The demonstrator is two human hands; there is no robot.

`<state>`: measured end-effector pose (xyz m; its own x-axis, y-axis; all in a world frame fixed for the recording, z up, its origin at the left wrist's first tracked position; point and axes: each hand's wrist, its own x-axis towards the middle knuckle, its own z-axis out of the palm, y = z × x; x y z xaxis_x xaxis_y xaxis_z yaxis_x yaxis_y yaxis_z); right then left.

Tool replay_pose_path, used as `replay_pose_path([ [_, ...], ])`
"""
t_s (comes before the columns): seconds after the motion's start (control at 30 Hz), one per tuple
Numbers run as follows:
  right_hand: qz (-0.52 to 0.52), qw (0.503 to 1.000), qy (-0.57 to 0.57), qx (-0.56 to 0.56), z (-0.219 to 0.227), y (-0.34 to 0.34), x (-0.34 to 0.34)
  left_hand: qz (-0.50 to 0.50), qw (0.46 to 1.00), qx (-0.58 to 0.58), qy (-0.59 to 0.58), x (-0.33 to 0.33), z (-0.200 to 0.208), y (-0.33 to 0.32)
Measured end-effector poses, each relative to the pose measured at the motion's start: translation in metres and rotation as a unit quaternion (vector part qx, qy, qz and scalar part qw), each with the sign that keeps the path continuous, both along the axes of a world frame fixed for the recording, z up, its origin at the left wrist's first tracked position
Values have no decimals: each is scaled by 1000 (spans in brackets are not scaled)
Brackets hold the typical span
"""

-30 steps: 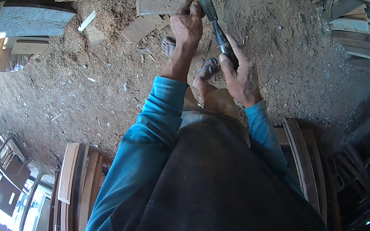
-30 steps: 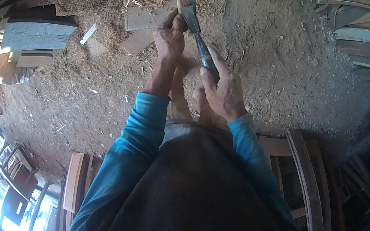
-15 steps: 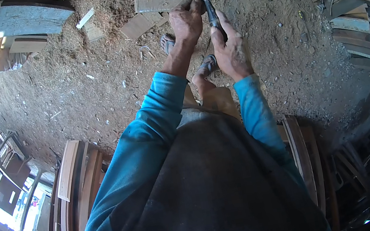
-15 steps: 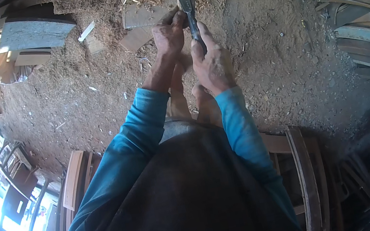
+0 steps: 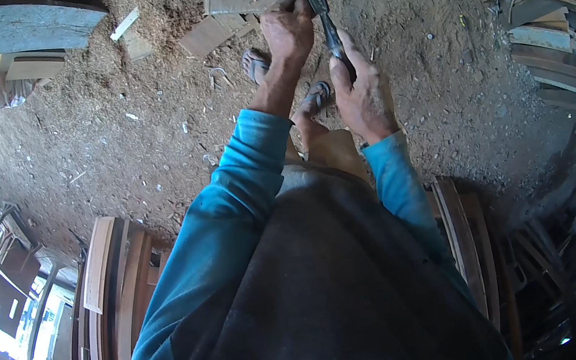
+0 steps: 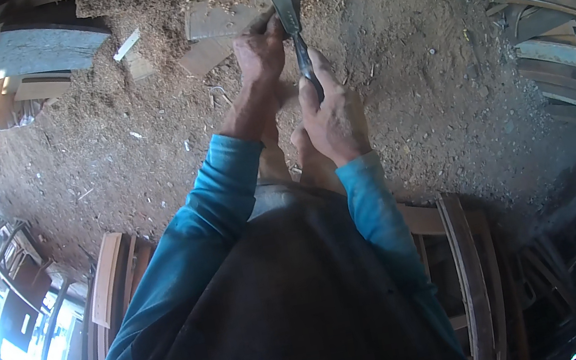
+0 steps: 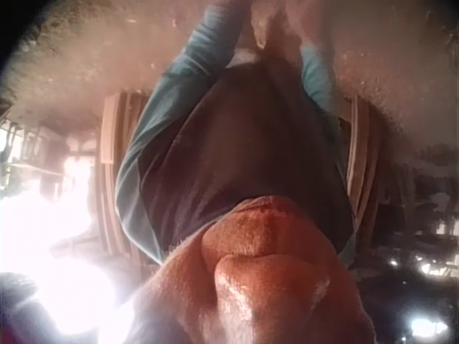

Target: The person uses a chisel and a mallet to carve and shape small pieces of wood on a workbench covered in sawdust.

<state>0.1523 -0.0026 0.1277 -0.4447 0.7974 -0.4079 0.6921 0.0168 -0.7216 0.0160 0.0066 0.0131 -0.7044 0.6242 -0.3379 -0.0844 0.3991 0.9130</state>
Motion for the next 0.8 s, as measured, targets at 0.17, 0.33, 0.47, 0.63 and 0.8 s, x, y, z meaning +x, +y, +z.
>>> replay_pose_path([
  [0.17, -8, 999, 16, -26, 2, -5, 6, 10, 999, 13, 32, -2, -8, 1],
  [0.33, 7, 1000, 8, 20, -10, 3, 1, 3, 1000, -12, -22, -4, 1, 2],
  [0.47, -4, 1000, -9, 16, -11, 1, -3, -3, 999, -32, -24, 0, -1, 2],
  [0.63, 1, 999, 0, 41, -12, 4, -8, 10, 999, 35, -32, 0, 1, 2],
  [0.8, 1, 998, -53, 33, -14, 27, -27, 20, 995, 27, -97, 0, 2, 5],
])
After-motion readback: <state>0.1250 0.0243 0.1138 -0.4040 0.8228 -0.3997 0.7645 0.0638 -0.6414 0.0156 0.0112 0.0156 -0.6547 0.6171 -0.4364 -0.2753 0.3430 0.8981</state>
